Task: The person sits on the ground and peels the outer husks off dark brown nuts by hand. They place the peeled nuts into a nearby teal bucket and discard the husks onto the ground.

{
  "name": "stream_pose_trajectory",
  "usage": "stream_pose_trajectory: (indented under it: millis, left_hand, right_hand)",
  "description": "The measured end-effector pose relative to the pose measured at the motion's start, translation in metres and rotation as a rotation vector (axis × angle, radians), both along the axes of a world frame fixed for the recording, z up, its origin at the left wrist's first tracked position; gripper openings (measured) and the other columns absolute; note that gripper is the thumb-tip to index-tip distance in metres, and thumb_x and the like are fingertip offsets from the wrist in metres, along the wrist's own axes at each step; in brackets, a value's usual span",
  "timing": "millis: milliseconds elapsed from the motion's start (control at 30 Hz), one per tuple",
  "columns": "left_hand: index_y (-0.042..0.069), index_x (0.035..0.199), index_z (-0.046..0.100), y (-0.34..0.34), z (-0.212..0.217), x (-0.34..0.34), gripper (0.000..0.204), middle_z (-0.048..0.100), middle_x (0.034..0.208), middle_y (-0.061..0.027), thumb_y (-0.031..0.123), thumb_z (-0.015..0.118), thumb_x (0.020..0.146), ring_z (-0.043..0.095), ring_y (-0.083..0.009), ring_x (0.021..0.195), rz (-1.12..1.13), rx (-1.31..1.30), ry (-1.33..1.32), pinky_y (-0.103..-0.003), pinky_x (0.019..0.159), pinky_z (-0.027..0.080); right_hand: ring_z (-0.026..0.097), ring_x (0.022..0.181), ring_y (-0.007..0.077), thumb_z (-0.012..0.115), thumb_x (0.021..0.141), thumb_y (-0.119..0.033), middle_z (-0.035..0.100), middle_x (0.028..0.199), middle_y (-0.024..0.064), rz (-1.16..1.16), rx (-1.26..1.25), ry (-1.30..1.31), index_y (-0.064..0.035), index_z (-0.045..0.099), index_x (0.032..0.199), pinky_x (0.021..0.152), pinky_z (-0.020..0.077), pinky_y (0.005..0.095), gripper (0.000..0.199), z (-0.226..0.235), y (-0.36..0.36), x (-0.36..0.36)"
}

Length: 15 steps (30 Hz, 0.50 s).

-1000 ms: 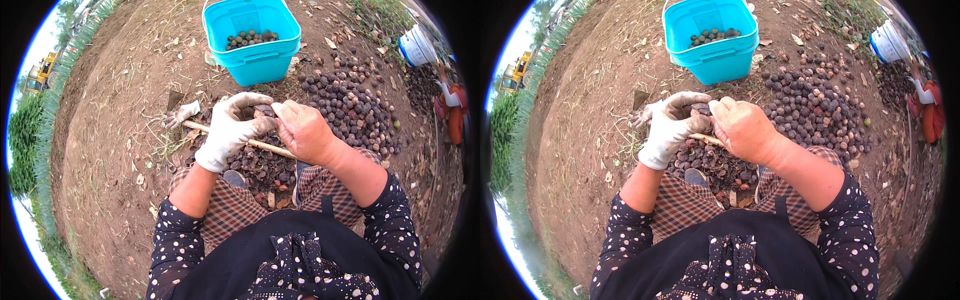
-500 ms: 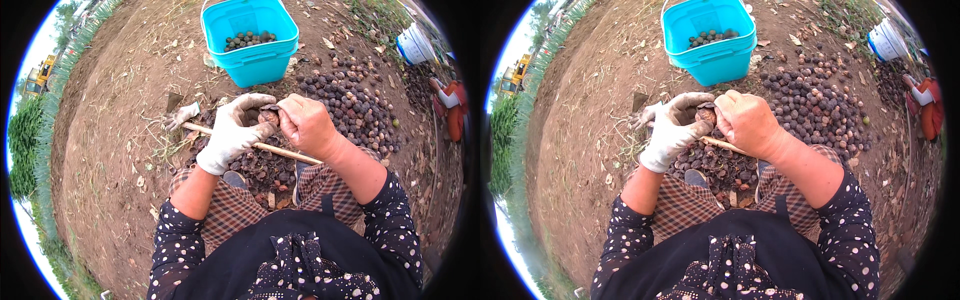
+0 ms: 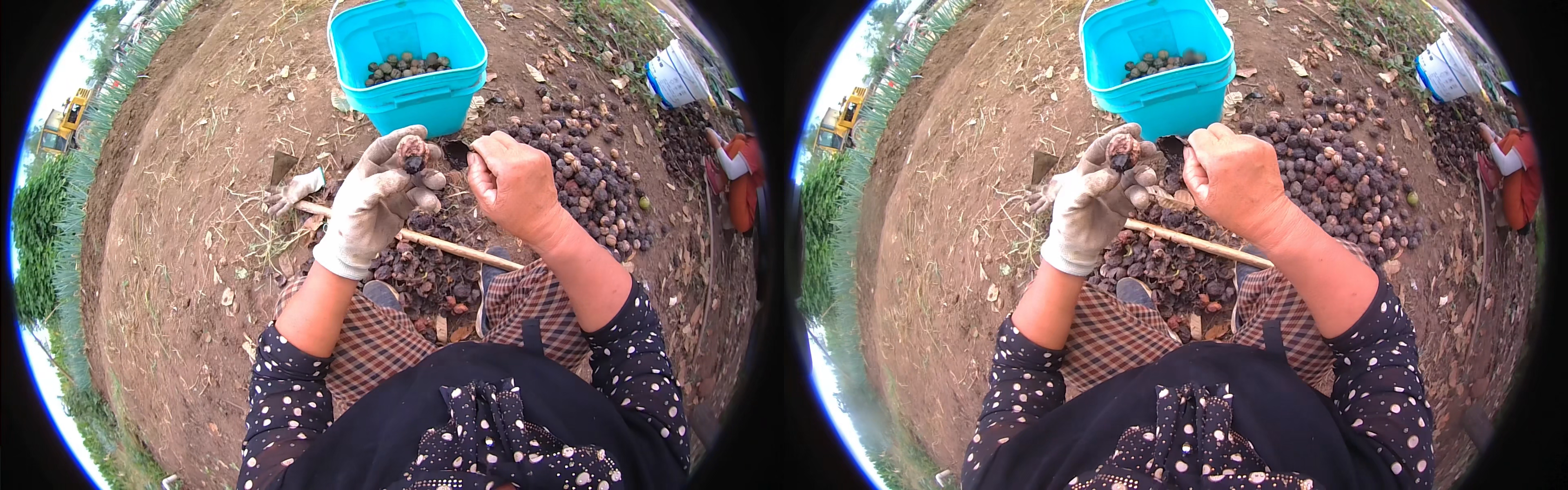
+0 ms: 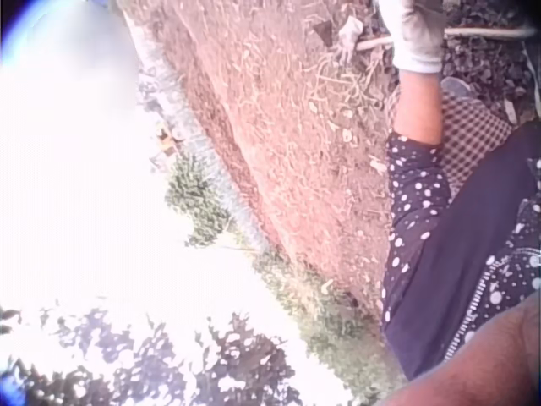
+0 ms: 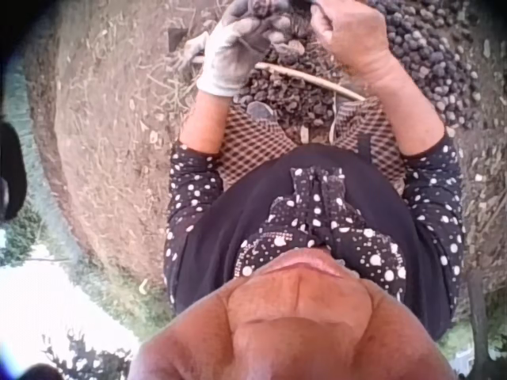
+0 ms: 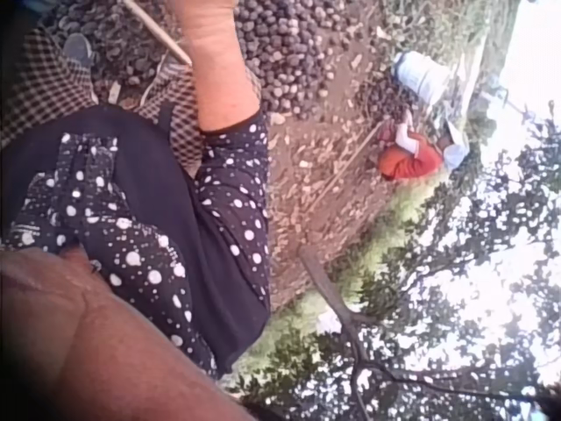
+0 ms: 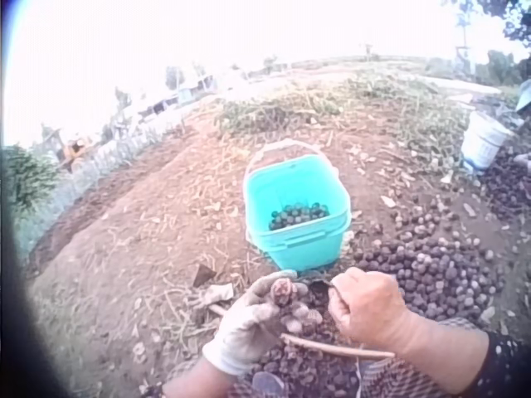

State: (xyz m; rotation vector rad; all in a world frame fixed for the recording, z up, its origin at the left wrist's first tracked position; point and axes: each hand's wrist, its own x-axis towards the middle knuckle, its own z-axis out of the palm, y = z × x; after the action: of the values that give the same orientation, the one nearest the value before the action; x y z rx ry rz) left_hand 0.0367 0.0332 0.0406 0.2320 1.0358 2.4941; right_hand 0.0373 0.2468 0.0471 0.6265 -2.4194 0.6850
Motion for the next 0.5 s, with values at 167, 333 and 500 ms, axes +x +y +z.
stream_pose_trajectory:
  millis: [167, 333, 500]
  left_hand:
    - [-0.001, 0.137, 0.049, -0.01, -0.002, -0.001, 0.063, 0.064, 0.123, -0.0177, 0.012, 0.077, 0.082, 0.07, -0.0247, 0.093, -0.026, -0.016, 0.063, -0.032, 0.074, 0.061]
    - [-0.002, 0.136, 0.051, -0.01, 0.003, -0.001, 0.061, 0.066, 0.107, -0.0136, 0.023, 0.076, 0.085, 0.07, -0.0204, 0.081, -0.198, -0.049, 0.009, -0.029, 0.063, 0.058]
    - [-0.003, 0.126, 0.056, -0.01, -0.006, 0.003, 0.052, 0.068, 0.098, -0.0139, 0.036, 0.068, 0.093, 0.064, -0.0159, 0.06, -0.211, -0.21, -0.007, -0.024, 0.048, 0.049]
  right_hand:
    - [0.064, 0.065, 0.0188, 0.068, 0.088, -0.015, 0.064, 0.088, 0.0086, 0.328, -0.177, -0.38, -0.0058, 0.068, 0.115, 0.066, 0.054, 0.0329, 0.028, 0.013, 0.006, 0.01]
    - [0.063, 0.1, 0.0263, 0.067, 0.09, -0.012, 0.061, 0.121, 0.0141, 0.454, -0.412, -0.227, -0.0082, 0.064, 0.129, 0.092, 0.0505, 0.0363, 0.039, 0.019, 0.001, 0.003]
    - [0.064, 0.1, 0.0289, 0.071, 0.09, -0.017, 0.064, 0.11, 0.0139, 0.496, -0.349, -0.242, -0.0047, 0.065, 0.118, 0.089, 0.0514, 0.0378, 0.031, 0.006, 0.002, -0.001]
